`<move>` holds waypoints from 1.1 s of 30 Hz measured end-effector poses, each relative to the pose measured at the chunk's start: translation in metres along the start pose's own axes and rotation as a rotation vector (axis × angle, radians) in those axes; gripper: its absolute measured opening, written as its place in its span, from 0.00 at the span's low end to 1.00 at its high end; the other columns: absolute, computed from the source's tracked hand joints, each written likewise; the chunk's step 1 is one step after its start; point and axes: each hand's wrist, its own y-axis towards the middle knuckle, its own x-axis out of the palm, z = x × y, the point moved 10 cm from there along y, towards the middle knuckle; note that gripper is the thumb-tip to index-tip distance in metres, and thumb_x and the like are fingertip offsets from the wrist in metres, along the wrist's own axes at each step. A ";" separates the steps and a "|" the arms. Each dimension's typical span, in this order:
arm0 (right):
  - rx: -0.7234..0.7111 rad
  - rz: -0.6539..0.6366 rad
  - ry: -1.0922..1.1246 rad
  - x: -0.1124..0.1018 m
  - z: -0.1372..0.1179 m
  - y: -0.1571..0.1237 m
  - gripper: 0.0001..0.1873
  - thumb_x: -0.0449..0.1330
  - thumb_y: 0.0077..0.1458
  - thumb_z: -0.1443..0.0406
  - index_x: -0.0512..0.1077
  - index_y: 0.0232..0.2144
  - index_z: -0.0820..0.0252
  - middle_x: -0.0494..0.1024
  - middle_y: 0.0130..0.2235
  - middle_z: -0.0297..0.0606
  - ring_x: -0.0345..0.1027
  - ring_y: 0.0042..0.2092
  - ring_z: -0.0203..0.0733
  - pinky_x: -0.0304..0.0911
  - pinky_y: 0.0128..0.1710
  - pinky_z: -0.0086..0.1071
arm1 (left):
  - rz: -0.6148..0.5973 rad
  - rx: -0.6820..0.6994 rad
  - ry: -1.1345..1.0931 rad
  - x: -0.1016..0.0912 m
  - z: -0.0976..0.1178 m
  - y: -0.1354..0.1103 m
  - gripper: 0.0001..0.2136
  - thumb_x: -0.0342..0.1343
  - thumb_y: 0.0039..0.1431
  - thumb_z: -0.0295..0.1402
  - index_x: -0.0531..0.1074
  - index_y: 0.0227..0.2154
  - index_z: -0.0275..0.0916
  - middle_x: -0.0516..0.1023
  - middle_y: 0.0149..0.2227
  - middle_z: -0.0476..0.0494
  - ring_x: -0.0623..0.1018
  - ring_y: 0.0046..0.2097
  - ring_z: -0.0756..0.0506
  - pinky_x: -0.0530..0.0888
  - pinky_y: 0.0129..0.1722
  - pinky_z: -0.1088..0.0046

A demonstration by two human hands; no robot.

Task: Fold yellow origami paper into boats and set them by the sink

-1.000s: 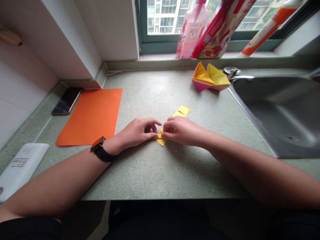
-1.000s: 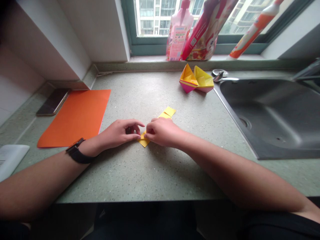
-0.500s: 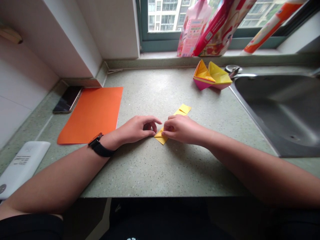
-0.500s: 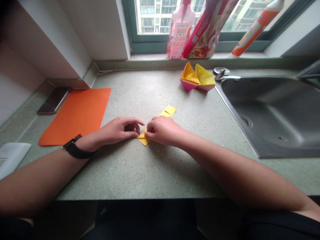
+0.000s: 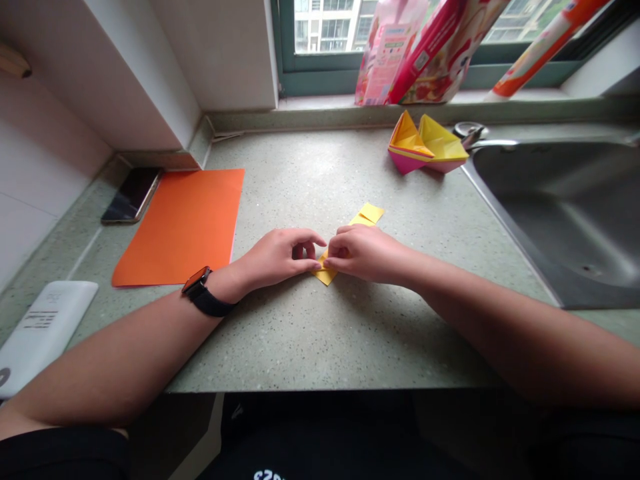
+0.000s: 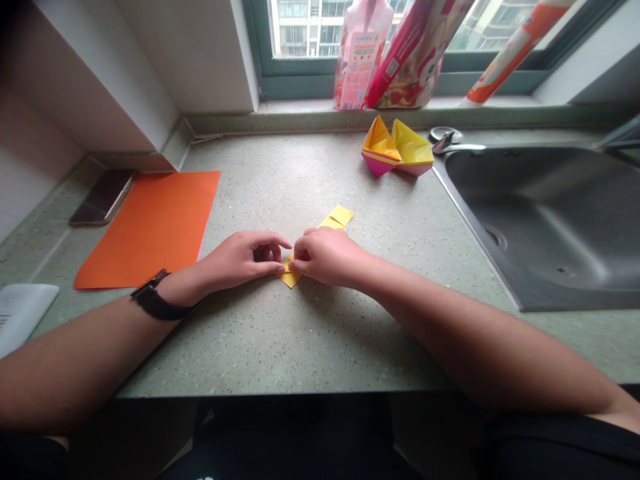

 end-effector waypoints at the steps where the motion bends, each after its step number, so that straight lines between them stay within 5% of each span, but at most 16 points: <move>1: 0.003 -0.005 0.001 0.000 0.000 0.000 0.13 0.65 0.65 0.57 0.82 0.30 0.56 0.82 0.37 0.42 0.73 0.37 0.44 0.60 0.36 0.38 | 0.003 0.004 0.010 0.000 0.001 0.000 0.10 0.67 0.63 0.33 0.81 0.47 0.40 0.81 0.33 0.51 0.79 0.34 0.49 0.72 0.36 0.73; 26: 0.127 -0.140 0.069 0.002 0.008 0.004 0.10 0.68 0.63 0.56 0.85 0.38 0.55 0.87 0.40 0.41 0.76 0.40 0.44 0.60 0.37 0.36 | 0.012 0.002 0.031 -0.001 0.003 0.000 0.08 0.66 0.64 0.30 0.83 0.46 0.40 0.83 0.36 0.50 0.79 0.36 0.49 0.73 0.40 0.72; 33: 0.131 -0.134 0.062 0.002 0.008 0.005 0.09 0.69 0.62 0.58 0.85 0.37 0.57 0.87 0.40 0.40 0.75 0.39 0.43 0.59 0.37 0.35 | -0.031 0.241 0.134 -0.007 0.014 -0.011 0.10 0.57 0.71 0.25 0.84 0.46 0.40 0.86 0.44 0.43 0.83 0.43 0.47 0.77 0.45 0.69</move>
